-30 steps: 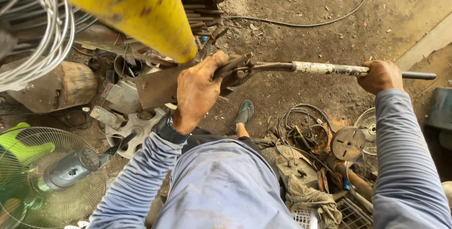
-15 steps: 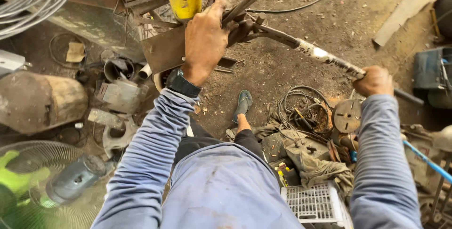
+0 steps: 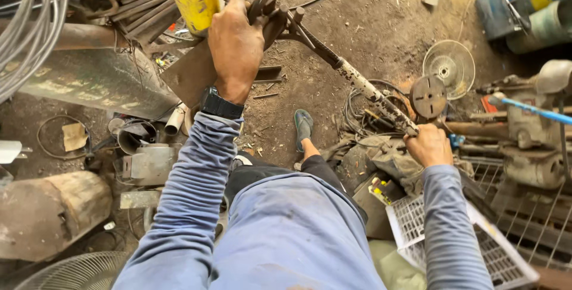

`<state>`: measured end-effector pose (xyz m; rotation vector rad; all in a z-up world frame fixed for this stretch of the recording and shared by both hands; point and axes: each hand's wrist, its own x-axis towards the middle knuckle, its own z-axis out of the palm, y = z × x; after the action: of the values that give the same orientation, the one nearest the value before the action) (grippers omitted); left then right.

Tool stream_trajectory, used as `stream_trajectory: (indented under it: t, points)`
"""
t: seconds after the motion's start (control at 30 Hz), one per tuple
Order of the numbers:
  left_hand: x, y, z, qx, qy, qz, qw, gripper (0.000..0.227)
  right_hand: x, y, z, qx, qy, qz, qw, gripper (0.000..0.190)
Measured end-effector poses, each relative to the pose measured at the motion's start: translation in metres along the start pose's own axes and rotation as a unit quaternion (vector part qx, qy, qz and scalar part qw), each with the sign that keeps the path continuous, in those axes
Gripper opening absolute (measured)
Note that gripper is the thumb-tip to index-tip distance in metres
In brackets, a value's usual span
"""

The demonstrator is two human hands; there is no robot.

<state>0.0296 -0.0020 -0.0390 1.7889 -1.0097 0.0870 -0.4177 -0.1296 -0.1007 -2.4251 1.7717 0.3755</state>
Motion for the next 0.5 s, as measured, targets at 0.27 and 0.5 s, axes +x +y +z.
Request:
stream_trajectory:
  t: [0.27, 0.5]
  points:
    - [0.006, 0.002, 0.001, -0.01, -0.022, -0.001, 1.0, 0.024, -0.11, -0.048, 0.034, 0.08, -0.008, 0.059, 0.995, 0.035]
    - [-0.019, 0.022, -0.029, 0.031, -0.024, 0.003, 0.999, 0.02, -0.076, -0.046, 0.011, 0.129, -0.05, 0.093, 0.986, 0.03]
